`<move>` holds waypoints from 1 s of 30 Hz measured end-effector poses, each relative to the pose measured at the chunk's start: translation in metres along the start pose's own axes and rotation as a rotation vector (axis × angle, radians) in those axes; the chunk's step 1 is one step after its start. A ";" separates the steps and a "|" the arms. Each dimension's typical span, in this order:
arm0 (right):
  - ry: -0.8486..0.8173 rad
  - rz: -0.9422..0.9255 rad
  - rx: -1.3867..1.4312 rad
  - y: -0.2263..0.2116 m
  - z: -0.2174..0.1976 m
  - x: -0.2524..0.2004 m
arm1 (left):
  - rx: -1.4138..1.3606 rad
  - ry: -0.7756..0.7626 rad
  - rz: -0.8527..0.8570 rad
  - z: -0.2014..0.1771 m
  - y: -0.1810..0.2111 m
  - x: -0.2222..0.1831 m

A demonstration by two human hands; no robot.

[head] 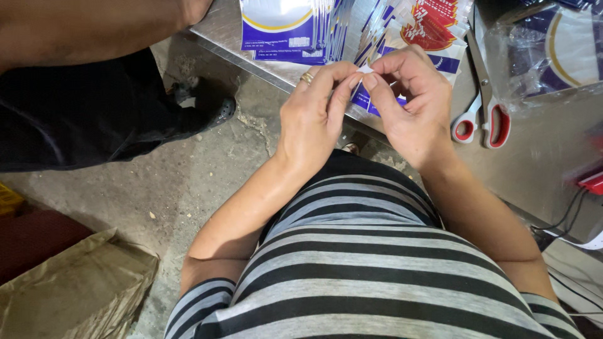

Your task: The person packages individual blue and white bags, using a handheld tape dispenser to seal them. They take small white labels and apply them to each bag, handling several bags from a stack and moving them aside on a stainless steel surface.

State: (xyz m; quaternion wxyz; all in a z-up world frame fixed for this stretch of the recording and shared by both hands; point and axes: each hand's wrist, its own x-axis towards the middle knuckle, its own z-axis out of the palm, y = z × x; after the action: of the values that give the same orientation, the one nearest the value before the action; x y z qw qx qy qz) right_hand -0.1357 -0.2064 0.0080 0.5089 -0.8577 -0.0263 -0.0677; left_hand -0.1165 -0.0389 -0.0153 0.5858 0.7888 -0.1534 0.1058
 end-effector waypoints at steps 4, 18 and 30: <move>-0.013 0.004 0.020 0.003 0.000 -0.002 | 0.021 -0.038 -0.025 -0.001 0.002 0.000; -0.496 0.381 0.359 0.003 -0.039 0.021 | -0.444 -0.324 -0.347 -0.016 0.001 0.013; -0.765 0.342 0.603 -0.002 -0.057 0.033 | -0.876 -0.647 -0.407 -0.022 -0.008 0.015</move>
State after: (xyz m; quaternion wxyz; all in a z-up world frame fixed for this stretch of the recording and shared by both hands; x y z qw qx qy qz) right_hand -0.1088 -0.2562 0.0416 0.6913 -0.6283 -0.0884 0.3458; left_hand -0.0995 -0.0177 -0.0113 0.7894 0.4785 -0.1992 -0.3289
